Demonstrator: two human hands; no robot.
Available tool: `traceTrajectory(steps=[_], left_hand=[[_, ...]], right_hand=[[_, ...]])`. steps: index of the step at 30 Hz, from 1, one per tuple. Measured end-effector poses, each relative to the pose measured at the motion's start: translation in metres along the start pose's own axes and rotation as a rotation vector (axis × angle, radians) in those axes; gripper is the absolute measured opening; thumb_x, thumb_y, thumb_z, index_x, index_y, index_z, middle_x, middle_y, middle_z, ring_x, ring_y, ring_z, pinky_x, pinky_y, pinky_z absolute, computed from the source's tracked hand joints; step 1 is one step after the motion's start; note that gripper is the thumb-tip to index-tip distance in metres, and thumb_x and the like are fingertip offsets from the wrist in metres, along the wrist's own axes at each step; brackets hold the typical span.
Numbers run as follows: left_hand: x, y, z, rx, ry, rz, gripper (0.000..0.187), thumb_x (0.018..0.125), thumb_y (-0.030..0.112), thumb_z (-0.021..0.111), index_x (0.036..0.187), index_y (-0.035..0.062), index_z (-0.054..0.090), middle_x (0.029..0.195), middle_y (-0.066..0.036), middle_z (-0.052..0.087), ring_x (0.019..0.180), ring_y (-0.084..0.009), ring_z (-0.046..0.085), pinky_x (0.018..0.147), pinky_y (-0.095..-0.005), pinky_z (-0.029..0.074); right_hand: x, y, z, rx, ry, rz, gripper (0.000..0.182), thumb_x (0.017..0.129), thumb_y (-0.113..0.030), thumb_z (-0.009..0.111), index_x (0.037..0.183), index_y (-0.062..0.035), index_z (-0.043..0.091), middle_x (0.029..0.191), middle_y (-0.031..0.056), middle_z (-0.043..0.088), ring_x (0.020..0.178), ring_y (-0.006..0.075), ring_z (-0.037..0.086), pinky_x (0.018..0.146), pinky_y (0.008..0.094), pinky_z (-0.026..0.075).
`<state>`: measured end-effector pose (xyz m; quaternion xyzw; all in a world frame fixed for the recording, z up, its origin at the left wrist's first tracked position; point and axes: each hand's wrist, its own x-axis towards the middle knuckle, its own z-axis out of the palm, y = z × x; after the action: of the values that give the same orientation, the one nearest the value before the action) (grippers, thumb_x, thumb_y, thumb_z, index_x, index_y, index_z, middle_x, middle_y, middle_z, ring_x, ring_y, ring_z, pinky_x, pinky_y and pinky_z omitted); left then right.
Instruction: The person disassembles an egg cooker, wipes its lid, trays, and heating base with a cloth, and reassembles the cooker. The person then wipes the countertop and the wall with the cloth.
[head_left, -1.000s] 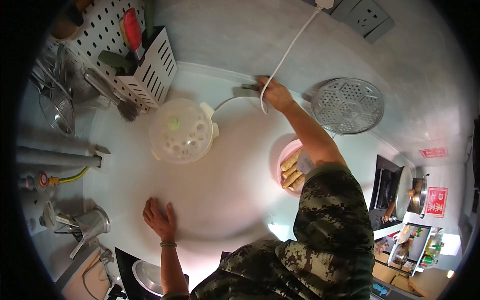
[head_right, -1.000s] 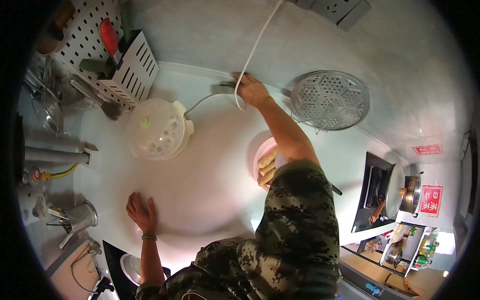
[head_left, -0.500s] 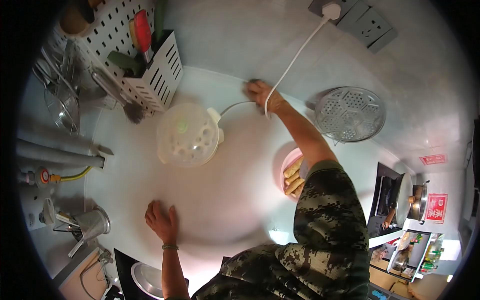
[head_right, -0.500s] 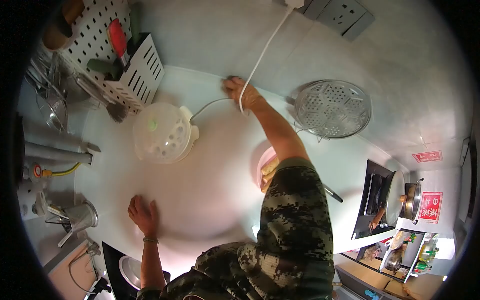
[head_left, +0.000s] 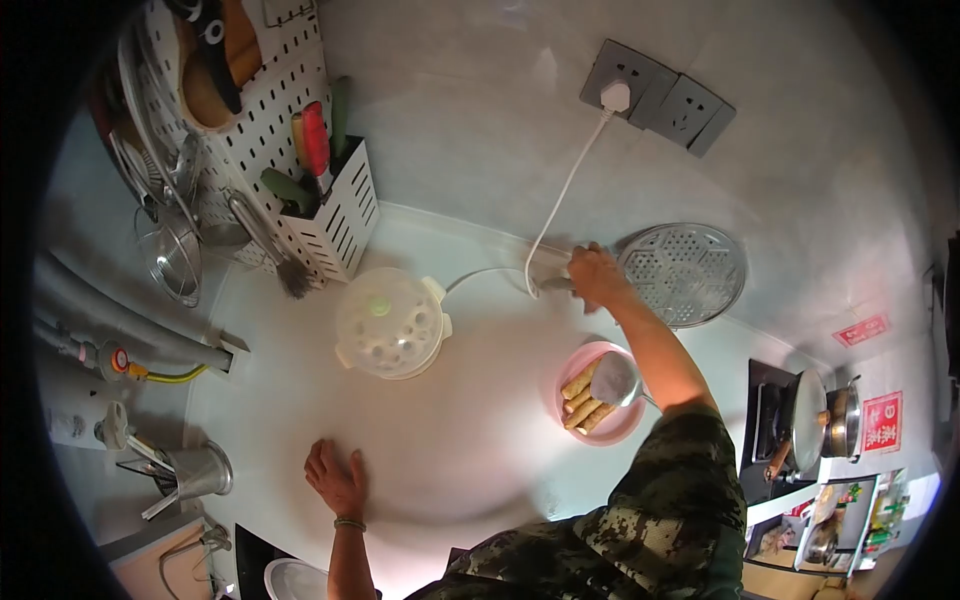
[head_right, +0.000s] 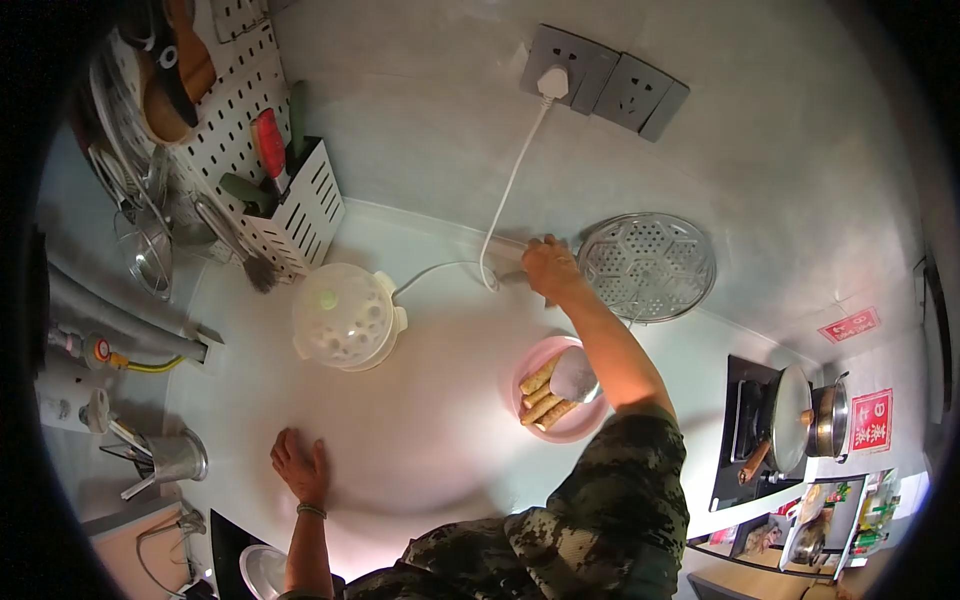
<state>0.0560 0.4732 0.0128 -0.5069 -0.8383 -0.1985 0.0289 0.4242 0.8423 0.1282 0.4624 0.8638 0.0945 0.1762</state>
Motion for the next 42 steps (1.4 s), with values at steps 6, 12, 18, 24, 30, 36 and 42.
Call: traceTrajectory(steps=[6, 12, 18, 24, 30, 36, 42], left_hand=[[-0.001, 0.002, -0.001, 0.007, -0.010, -0.022, 0.048, 0.080, 0.036, 0.057, 0.114, 0.0043, 0.048, 0.121, -0.013, 0.046, 0.110, -0.0324, 0.040, 0.091, -0.0451, 0.032], [0.000, 0.000, -0.003, -0.031, -0.004, -0.025, 0.046, 0.079, 0.036, 0.056, 0.112, 0.0041, 0.049, 0.120, -0.014, 0.047, 0.110, -0.0330, 0.041, 0.091, -0.0456, 0.032], [-0.002, -0.004, 0.000, -0.072, 0.008, -0.029, 0.047, 0.080, 0.036, 0.056, 0.112, 0.0033, 0.049, 0.119, -0.015, 0.047, 0.110, -0.0341, 0.041, 0.091, -0.0464, 0.032], [-0.001, -0.006, -0.004, -0.092, 0.017, -0.016, 0.047, 0.080, 0.037, 0.056, 0.113, 0.0040, 0.048, 0.120, -0.014, 0.047, 0.110, -0.0338, 0.041, 0.090, -0.0465, 0.033], [-0.003, -0.001, 0.001, -0.088, -0.010, -0.045, 0.046, 0.078, 0.031, 0.057, 0.115, 0.0058, 0.047, 0.121, -0.014, 0.046, 0.111, -0.0339, 0.041, 0.090, -0.0470, 0.032], [0.000, 0.000, -0.004, -0.128, -0.033, -0.052, 0.044, 0.077, 0.030, 0.058, 0.113, 0.0057, 0.048, 0.121, -0.013, 0.046, 0.111, -0.0335, 0.040, 0.091, -0.0462, 0.032], [0.002, 0.001, -0.011, -0.125, -0.033, -0.032, 0.041, 0.079, 0.029, 0.057, 0.112, 0.0052, 0.049, 0.121, -0.013, 0.046, 0.112, -0.0330, 0.039, 0.092, -0.0457, 0.031]], right_hand=[[-0.027, -0.008, -0.173, 0.364, 0.763, -0.221, 0.020, 0.064, 0.004, 0.059, 0.081, -0.0063, 0.063, 0.099, 0.0088, 0.055, 0.094, 0.0322, 0.050, 0.083, 0.0374, 0.045], [0.064, 0.019, -0.333, 0.118, 1.783, -0.033, 0.034, 0.068, 0.007, 0.053, 0.097, -0.0067, 0.063, 0.108, 0.0117, 0.056, 0.098, 0.0340, 0.050, 0.088, 0.0400, 0.040], [0.147, 0.015, -0.358, 0.087, 1.583, 0.064, 0.033, 0.072, 0.004, 0.053, 0.102, -0.0040, 0.063, 0.113, 0.0120, 0.055, 0.105, 0.0323, 0.048, 0.091, 0.0386, 0.040], [0.130, 0.031, -0.310, 0.022, 1.395, -0.201, 0.031, 0.072, 0.000, 0.056, 0.103, -0.0020, 0.061, 0.121, 0.0106, 0.052, 0.114, 0.0294, 0.046, 0.098, 0.0368, 0.037], [0.106, 0.065, -0.370, -0.160, 1.903, 0.045, 0.027, 0.081, 0.002, 0.048, 0.107, 0.0050, 0.055, 0.118, 0.0211, 0.051, 0.111, 0.0353, 0.047, 0.097, 0.0388, 0.036], [0.161, -0.012, -0.370, -0.121, 1.613, -0.092, 0.027, 0.081, -0.009, 0.051, 0.107, -0.0076, 0.059, 0.115, 0.0079, 0.055, 0.104, 0.0246, 0.052, 0.085, 0.0397, 0.041], [0.087, 0.086, -0.314, -0.139, 1.593, 0.060, 0.034, 0.079, -0.004, 0.054, 0.113, -0.0074, 0.054, 0.115, 0.0125, 0.053, 0.111, 0.0315, 0.046, 0.091, 0.0387, 0.039]])
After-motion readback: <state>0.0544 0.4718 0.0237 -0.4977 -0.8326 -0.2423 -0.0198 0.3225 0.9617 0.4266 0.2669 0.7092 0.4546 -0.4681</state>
